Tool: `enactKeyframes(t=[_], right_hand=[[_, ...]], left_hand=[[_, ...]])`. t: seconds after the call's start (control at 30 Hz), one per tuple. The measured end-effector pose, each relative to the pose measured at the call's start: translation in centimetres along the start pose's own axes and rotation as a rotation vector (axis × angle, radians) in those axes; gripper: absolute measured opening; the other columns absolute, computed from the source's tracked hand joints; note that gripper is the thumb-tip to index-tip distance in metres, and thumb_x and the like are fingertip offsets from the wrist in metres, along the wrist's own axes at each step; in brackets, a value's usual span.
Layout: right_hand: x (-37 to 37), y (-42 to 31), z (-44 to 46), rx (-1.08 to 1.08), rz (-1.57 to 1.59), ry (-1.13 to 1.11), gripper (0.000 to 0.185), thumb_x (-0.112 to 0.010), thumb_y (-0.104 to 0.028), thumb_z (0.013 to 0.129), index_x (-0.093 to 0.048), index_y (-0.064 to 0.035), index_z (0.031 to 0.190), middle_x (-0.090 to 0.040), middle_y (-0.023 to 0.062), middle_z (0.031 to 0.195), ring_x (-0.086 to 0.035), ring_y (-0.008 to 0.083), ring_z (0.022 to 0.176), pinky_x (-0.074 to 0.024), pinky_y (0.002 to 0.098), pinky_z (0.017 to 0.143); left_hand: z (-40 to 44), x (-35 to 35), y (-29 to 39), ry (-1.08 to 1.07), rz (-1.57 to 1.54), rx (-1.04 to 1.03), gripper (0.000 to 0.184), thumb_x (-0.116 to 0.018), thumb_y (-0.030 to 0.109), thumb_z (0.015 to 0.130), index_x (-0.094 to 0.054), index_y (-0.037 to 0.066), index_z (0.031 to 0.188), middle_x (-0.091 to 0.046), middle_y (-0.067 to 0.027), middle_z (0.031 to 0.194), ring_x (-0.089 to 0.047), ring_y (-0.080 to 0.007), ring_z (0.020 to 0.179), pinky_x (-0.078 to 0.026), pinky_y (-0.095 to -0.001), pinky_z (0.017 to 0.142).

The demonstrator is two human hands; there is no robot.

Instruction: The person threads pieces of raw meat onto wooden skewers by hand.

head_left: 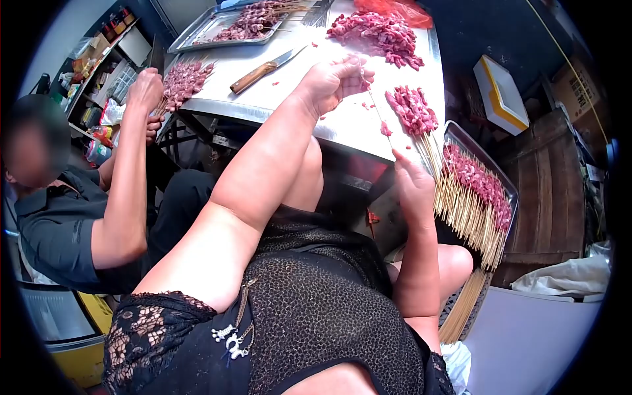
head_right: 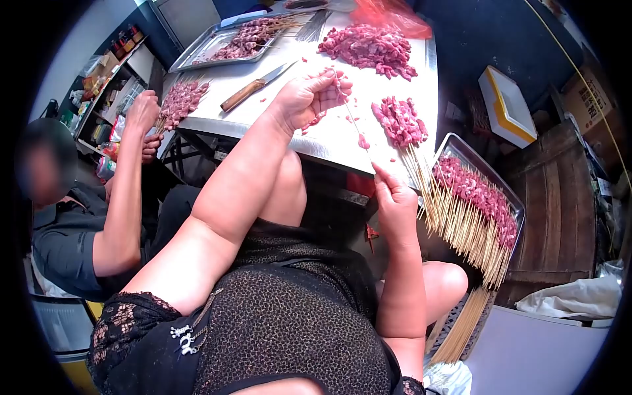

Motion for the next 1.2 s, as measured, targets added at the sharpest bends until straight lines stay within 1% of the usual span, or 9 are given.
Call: enactKeyframes(t=[0.07,0.57,0.63,0.77,0.8,0.83,0.9,1.1,1.2], right_hand=[[0.4,-0.2,0.0,0.046,-0.079,0.030,0.023,-0.058,-0.009,0.088,-0.064,-0.0031,0.109,-0.064,0.0019,0.083,-0.054,0.0061,0.076,-0.0441,0.0216,0.072],[0.6,-1.0,0.7,0.176,-0.187,0.074,0.021,-0.058,-0.006,0.087,-0.065,-0.0046,0.107,-0.060,0.0032,0.071,-0.051,0.0059,0.070,-0.0436,0.0212,0.068],[0.2,-0.4,0.9,0.091,-0.152,0.023,0.024,-0.057,-0.007,0.087,-0.063,-0.0019,0.110,-0.064,0.0076,0.099,-0.057,0.0109,0.090,-0.0421,0.0236,0.083],[-0.7,0.0,1.0,0.180,-0.149,0.029,0.025,-0.055,-0.006,0.087,-0.062,-0.0014,0.111,-0.063,0.0057,0.095,-0.055,0.0118,0.089,-0.0420,0.0245,0.083],[-1.0,-0.1,0.9,0.226,-0.135,0.053,0.025,-0.055,-0.005,0.087,-0.062,-0.0006,0.111,-0.061,0.0022,0.084,-0.053,0.0085,0.075,-0.0434,0.0214,0.070],[-1.1,-0.3,0.8,0.227,-0.136,0.053,0.025,-0.055,-0.005,0.087,-0.062,-0.0006,0.111,-0.061,0.0022,0.084,-0.053,0.0085,0.075,-0.0434,0.0214,0.070],[-1.6,0.7,0.6,-0.122,0.226,-0.046,0.024,-0.054,-0.005,0.088,-0.062,0.0011,0.110,-0.055,-0.0021,0.073,-0.047,0.0031,0.061,-0.0377,0.0167,0.056],[-2.2,1.0,0.4,-0.299,0.558,-0.100,0.027,-0.052,-0.006,0.090,-0.057,0.0005,0.116,-0.040,-0.0095,0.060,-0.029,-0.0011,0.046,-0.0225,0.0151,0.040],[-3.1,1.1,0.3,-0.292,0.672,-0.156,0.028,-0.051,-0.006,0.090,-0.056,-0.0001,0.117,-0.040,-0.0093,0.060,-0.030,-0.0008,0.046,-0.0239,0.0150,0.041]], left_hand=[[-0.2,-0.4,-0.1,-0.009,0.018,0.035,0.025,-0.050,0.017,0.093,-0.052,-0.002,0.109,-0.064,-0.0159,0.096,-0.064,-0.0239,0.087,-0.052,-0.0353,0.082],[-0.5,-1.6,0.1,0.082,0.007,-0.045,0.027,-0.050,0.016,0.093,-0.050,-0.005,0.109,-0.063,-0.0172,0.092,-0.064,-0.0239,0.084,-0.053,-0.0355,0.079],[-0.5,-1.5,-0.2,0.079,-0.011,-0.042,0.028,-0.050,0.017,0.093,-0.051,-0.005,0.110,-0.063,-0.0172,0.092,-0.063,-0.0241,0.085,-0.053,-0.0353,0.079],[-0.4,-1.9,0.0,0.001,-0.010,-0.049,0.031,-0.050,0.019,0.093,-0.051,-0.006,0.111,-0.063,-0.0168,0.092,-0.063,-0.0248,0.087,-0.052,-0.0354,0.080],[-0.4,-1.8,0.2,0.001,-0.010,-0.049,0.031,-0.050,0.019,0.093,-0.051,-0.006,0.111,-0.063,-0.0168,0.092,-0.063,-0.0248,0.087,-0.052,-0.0354,0.080],[-0.4,-1.9,0.3,-0.038,-0.025,-0.037,0.026,-0.049,0.017,0.093,-0.052,-0.005,0.108,-0.063,-0.0159,0.090,-0.063,-0.0249,0.087,-0.052,-0.0389,0.083],[-0.4,-2.2,0.4,-0.079,-0.042,-0.024,0.022,-0.047,0.015,0.094,-0.053,-0.004,0.105,-0.063,-0.0149,0.088,-0.064,-0.0250,0.088,-0.052,-0.0425,0.086],[-0.6,-2.7,0.4,-0.101,-0.058,-0.030,0.022,-0.045,0.013,0.094,-0.053,-0.004,0.105,-0.063,-0.0156,0.087,-0.063,-0.0258,0.088,-0.051,-0.0434,0.088],[-0.6,-2.7,0.1,-0.120,-0.092,-0.035,0.022,-0.044,0.013,0.094,-0.052,-0.005,0.105,-0.063,-0.0164,0.088,-0.063,-0.0268,0.089,-0.050,-0.0446,0.088]])
Point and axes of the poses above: each hand's wrist, its own z-axis towards the middle knuckle, its own x-axis out of the back of the hand, y = z × x, the point moved 5 cm from there along z, towards the middle knuckle
